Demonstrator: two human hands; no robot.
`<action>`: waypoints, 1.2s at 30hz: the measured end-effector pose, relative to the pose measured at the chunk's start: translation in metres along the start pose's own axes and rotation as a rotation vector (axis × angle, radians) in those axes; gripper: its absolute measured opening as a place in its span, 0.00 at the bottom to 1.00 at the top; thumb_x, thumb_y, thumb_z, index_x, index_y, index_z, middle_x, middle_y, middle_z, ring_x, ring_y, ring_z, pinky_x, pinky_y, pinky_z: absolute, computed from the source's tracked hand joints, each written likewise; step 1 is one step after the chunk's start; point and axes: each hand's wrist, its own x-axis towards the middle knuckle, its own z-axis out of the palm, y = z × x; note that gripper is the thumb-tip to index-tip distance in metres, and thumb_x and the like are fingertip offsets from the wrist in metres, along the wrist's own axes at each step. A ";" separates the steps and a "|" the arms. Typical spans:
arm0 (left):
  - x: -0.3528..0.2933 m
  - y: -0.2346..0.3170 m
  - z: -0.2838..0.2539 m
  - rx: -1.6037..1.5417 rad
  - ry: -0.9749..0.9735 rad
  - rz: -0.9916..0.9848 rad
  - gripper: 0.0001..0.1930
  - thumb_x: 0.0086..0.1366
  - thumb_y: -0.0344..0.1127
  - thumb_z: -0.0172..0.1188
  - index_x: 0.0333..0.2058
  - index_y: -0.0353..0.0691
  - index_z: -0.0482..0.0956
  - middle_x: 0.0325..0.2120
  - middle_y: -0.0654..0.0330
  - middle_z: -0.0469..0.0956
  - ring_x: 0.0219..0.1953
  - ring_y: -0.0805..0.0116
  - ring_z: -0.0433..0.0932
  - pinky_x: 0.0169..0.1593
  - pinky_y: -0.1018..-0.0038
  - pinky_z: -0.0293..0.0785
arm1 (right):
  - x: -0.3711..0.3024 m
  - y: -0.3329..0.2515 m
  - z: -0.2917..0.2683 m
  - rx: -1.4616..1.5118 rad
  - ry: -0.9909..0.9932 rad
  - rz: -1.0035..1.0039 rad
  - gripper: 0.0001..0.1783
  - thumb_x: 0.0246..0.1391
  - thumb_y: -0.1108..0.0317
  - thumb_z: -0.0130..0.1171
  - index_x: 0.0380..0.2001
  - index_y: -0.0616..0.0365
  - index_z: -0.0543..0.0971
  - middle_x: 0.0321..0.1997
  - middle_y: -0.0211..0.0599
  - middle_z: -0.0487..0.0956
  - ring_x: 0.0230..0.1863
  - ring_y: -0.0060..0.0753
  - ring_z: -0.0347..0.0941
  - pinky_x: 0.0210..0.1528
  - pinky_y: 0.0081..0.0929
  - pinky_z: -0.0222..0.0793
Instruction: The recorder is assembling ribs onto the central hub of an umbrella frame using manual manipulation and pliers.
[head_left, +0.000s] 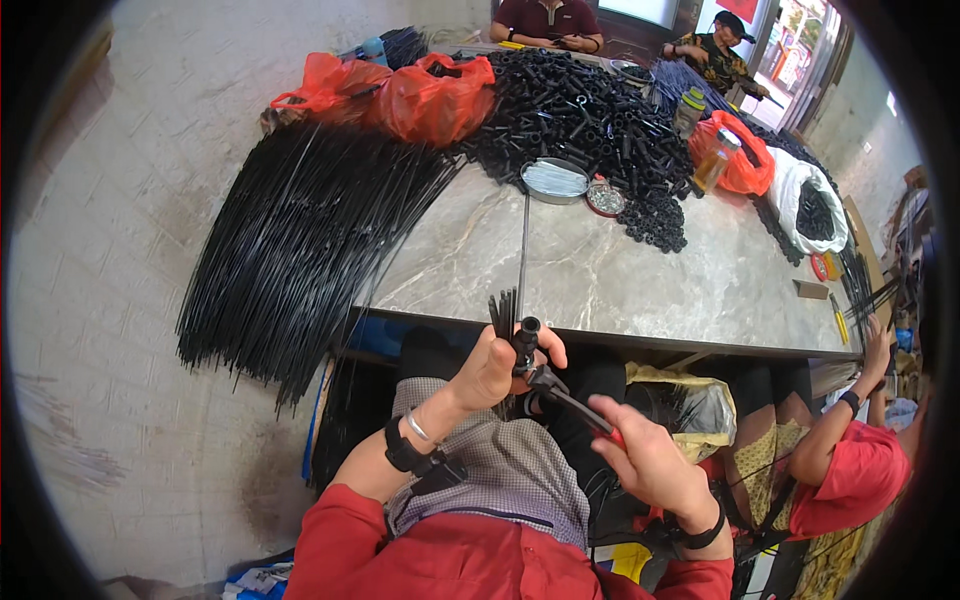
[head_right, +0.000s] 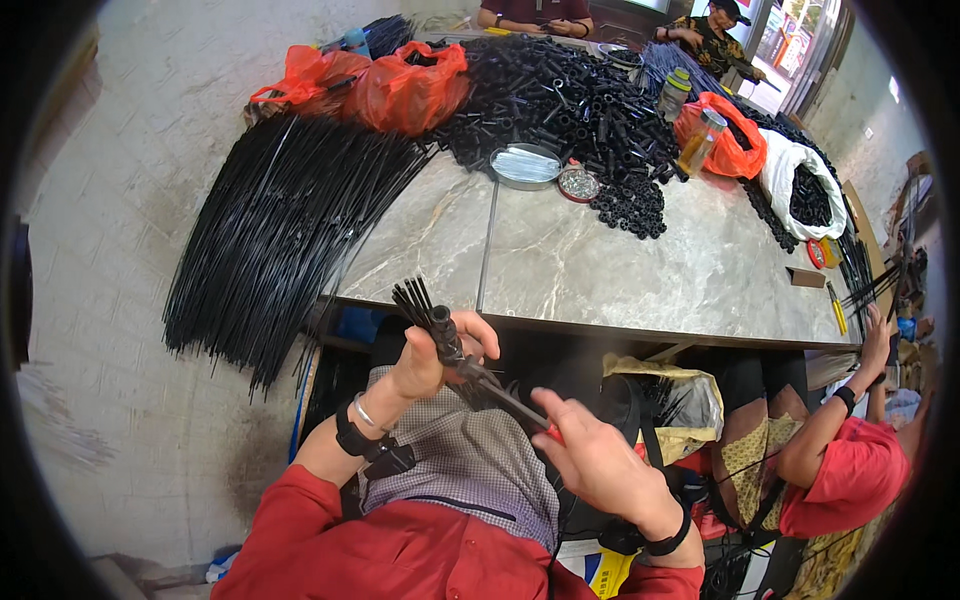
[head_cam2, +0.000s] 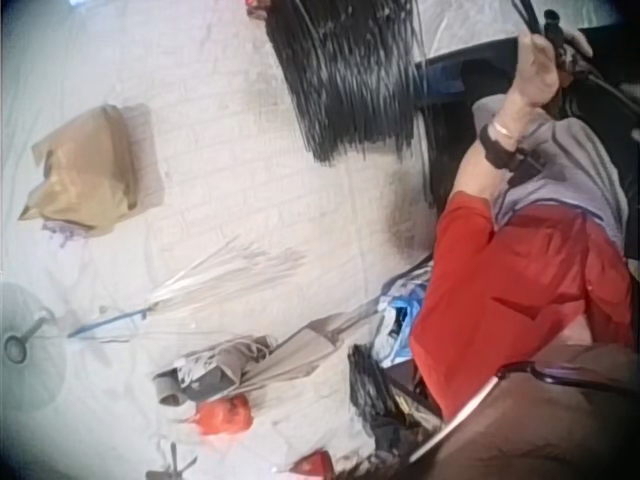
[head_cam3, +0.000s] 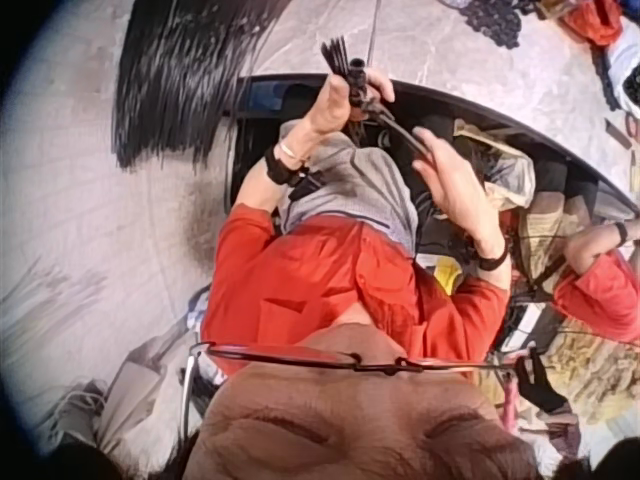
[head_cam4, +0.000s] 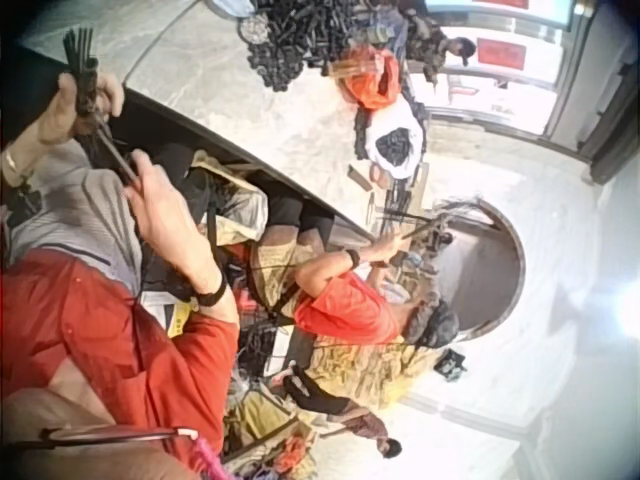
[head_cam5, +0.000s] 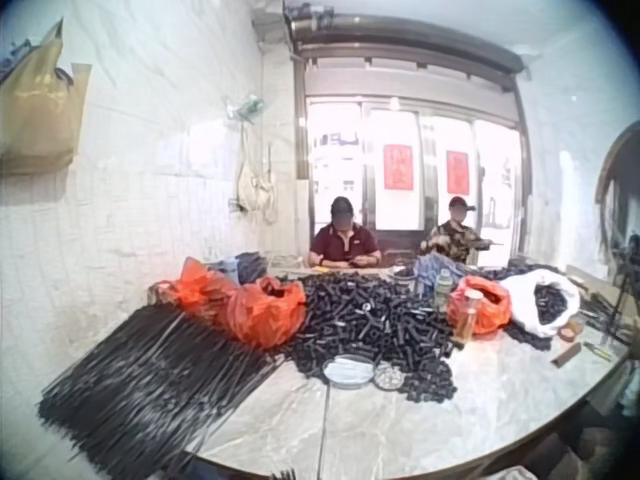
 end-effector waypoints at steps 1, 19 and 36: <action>0.001 0.002 0.003 -0.022 -0.058 -0.012 0.53 0.39 0.85 0.34 0.34 0.32 0.74 0.12 0.74 0.63 0.15 0.87 0.57 0.19 0.85 0.48 | -0.001 0.005 -0.005 0.278 -0.188 0.092 0.26 0.54 0.64 0.58 0.53 0.62 0.65 0.30 0.45 0.74 0.27 0.51 0.74 0.29 0.39 0.69; 0.003 -0.020 0.005 -0.230 -0.102 0.113 0.39 0.51 0.76 0.45 0.31 0.37 0.73 0.20 0.69 0.65 0.16 0.84 0.60 0.20 0.85 0.54 | -0.014 -0.001 0.018 0.397 0.045 0.170 0.24 0.40 0.70 0.67 0.43 0.62 0.72 0.22 0.30 0.72 0.22 0.19 0.64 0.25 0.22 0.64; -0.020 -0.023 -0.049 -0.108 0.330 0.162 0.49 0.40 0.86 0.32 0.24 0.35 0.69 0.14 0.63 0.66 0.15 0.74 0.65 0.19 0.80 0.60 | 0.008 -0.014 0.045 -0.181 0.360 -0.191 0.27 0.45 0.71 0.51 0.48 0.78 0.66 0.38 0.49 0.69 0.36 0.43 0.69 0.37 0.31 0.69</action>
